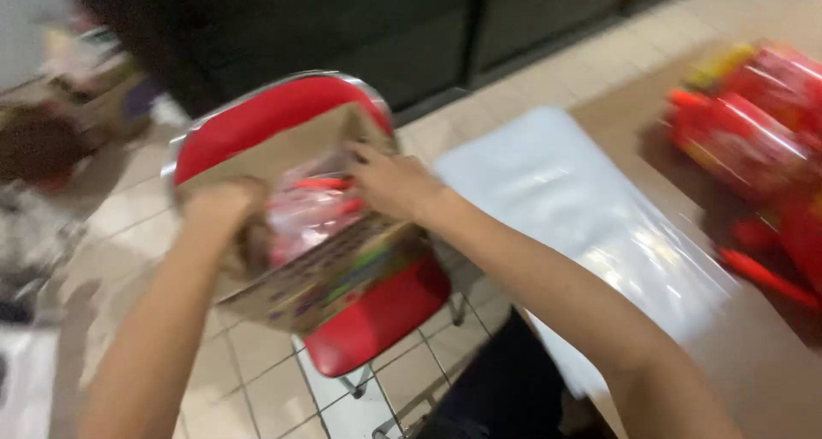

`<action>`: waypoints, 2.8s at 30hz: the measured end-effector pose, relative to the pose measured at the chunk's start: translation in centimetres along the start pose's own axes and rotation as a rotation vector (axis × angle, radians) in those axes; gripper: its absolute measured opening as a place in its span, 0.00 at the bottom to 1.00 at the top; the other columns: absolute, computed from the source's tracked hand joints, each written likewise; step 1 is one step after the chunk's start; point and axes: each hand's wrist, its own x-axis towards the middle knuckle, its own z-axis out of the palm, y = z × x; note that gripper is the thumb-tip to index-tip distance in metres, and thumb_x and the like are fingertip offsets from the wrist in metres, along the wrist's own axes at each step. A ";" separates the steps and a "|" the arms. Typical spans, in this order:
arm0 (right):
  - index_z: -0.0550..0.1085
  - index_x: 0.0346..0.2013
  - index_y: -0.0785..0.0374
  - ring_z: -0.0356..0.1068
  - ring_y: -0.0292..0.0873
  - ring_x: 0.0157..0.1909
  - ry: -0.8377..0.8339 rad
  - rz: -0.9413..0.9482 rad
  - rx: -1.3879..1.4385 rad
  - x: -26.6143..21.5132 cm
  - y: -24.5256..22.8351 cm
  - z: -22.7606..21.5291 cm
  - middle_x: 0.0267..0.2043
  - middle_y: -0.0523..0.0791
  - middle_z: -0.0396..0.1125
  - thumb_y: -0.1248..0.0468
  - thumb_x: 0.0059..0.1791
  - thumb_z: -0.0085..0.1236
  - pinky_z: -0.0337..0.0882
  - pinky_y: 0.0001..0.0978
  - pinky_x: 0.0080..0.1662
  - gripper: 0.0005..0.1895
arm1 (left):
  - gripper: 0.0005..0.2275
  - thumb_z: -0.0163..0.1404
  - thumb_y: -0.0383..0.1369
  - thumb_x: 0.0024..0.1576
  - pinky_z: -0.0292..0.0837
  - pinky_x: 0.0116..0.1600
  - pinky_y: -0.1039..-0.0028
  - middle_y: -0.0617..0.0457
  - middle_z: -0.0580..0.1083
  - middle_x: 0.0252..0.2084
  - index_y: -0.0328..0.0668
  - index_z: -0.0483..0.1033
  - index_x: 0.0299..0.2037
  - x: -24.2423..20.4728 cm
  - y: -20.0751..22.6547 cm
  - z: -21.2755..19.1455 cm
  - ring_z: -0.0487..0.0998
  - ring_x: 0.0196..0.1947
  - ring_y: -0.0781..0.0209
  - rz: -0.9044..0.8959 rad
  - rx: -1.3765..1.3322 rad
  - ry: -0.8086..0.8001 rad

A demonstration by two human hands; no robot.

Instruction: Cleaning a red lantern with a tissue, attaching a handle, and then placing it into a plastic bag for packaging.

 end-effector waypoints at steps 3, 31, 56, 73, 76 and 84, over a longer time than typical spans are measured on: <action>0.70 0.53 0.52 0.72 0.58 0.52 0.045 0.013 0.053 -5.4 0.5 -3.9 0.70 0.40 0.55 0.51 0.49 0.58 0.71 0.62 0.41 0.20 | 0.25 0.55 0.46 0.57 0.71 0.60 0.55 0.39 0.69 0.64 0.47 0.69 0.62 -18.1 14.8 -22.8 0.72 0.63 0.41 -0.021 0.085 -0.179; 0.73 0.60 0.40 0.70 0.62 0.59 0.545 1.874 0.199 -63.2 -7.6 -3.9 0.62 0.52 0.59 0.43 0.38 0.73 0.72 0.58 0.58 0.36 | 0.21 0.54 0.43 0.59 0.77 0.52 0.53 0.41 0.73 0.56 0.42 0.73 0.60 -43.5 62.8 -10.0 0.76 0.54 0.43 1.853 0.167 0.027; 0.78 0.52 0.57 0.78 0.58 0.48 0.446 1.522 0.145 -57.6 -1.0 -8.2 0.49 0.53 0.74 0.44 0.42 0.69 0.78 0.53 0.49 0.30 | 0.08 0.58 0.27 0.57 0.82 0.41 0.68 0.44 0.79 0.36 0.35 0.79 0.45 -40.2 65.0 -6.1 0.82 0.36 0.51 1.843 -0.792 -0.404; 0.47 0.76 0.54 0.31 0.63 0.77 0.721 1.309 -0.268 -62.4 26.3 -19.3 0.78 0.56 0.38 0.46 0.50 0.68 0.44 0.68 0.70 0.50 | 0.05 0.53 0.30 0.61 0.74 0.38 0.76 0.53 0.77 0.35 0.40 0.77 0.43 -39.1 65.8 -5.7 0.77 0.31 0.65 1.705 -1.127 -0.153; 0.53 0.73 0.59 0.54 0.64 0.70 0.678 1.221 -0.395 -63.1 27.0 -19.6 0.70 0.59 0.54 0.51 0.46 0.74 0.57 0.66 0.64 0.51 | 0.05 0.53 0.32 0.62 0.74 0.37 0.77 0.54 0.78 0.35 0.41 0.78 0.43 -38.9 66.1 -5.7 0.76 0.30 0.65 1.685 -1.121 -0.139; 0.58 0.69 0.63 0.65 0.63 0.63 0.824 0.907 -0.622 -63.7 25.8 -21.6 0.67 0.59 0.60 0.62 0.49 0.77 0.68 0.60 0.60 0.42 | 0.07 0.52 0.33 0.62 0.75 0.36 0.77 0.53 0.78 0.36 0.40 0.77 0.44 -38.9 66.2 -5.8 0.77 0.30 0.65 1.694 -1.170 -0.089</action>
